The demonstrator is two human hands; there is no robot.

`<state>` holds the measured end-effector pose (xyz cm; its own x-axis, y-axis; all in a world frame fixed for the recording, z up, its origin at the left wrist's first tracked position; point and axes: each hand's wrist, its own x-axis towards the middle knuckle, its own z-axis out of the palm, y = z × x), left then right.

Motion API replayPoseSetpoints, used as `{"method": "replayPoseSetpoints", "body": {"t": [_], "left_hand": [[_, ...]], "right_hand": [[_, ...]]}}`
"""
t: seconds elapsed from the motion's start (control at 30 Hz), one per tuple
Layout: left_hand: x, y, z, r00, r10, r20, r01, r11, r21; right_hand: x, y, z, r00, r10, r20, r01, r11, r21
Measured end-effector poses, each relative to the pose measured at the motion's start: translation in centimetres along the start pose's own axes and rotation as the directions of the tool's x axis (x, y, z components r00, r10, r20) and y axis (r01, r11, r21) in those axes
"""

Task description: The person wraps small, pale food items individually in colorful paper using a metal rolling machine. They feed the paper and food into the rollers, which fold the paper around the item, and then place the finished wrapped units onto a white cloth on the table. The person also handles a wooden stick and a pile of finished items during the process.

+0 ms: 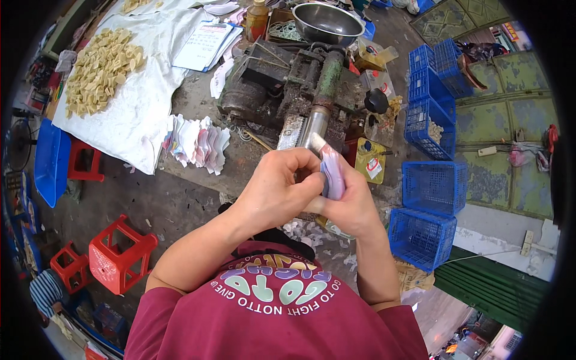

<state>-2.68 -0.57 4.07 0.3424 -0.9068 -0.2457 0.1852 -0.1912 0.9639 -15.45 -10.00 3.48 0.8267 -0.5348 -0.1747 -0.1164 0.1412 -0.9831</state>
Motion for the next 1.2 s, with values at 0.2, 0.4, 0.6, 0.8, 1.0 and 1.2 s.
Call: {"method": "replayPoseSetpoints", "body": {"t": [0.2,0.4,0.6,0.8,1.0,1.2], "left_hand": [[0.1,-0.8,-1.8,0.990,0.130,-0.048,-0.135,0.983,-0.121],[0.4,-2.6,-0.5,0.929,0.370,0.005,-0.368,0.921,0.125],[1.5,-7.2,-3.6,0.850,0.472,-0.233,-0.300,0.798,0.523],[2.8,-9.2,-3.2,0.812,0.544,-0.213,-0.292,0.693,0.659],[3.1,-10.8,-9.2,0.743,0.435,-0.508,-0.191,0.866,0.463],[0.0,-13.9,-20.9,0.599,0.565,-0.567,0.244,0.546,0.801]], "right_hand": [[-0.7,-0.8,-6.9,0.882,0.141,-0.450,-0.185,0.981,-0.055],[-0.7,-0.3,-3.7,0.954,0.179,-0.242,-0.126,0.968,0.218],[1.5,2.0,-4.6,0.901,0.157,-0.405,-0.291,0.910,-0.295],[3.5,3.0,-2.4,0.920,0.053,-0.389,-0.238,0.863,-0.445],[3.1,2.9,-3.9,0.864,0.130,-0.486,-0.355,0.843,-0.405],[1.9,1.5,-3.8,0.941,0.255,-0.222,-0.227,0.964,0.141]]}}
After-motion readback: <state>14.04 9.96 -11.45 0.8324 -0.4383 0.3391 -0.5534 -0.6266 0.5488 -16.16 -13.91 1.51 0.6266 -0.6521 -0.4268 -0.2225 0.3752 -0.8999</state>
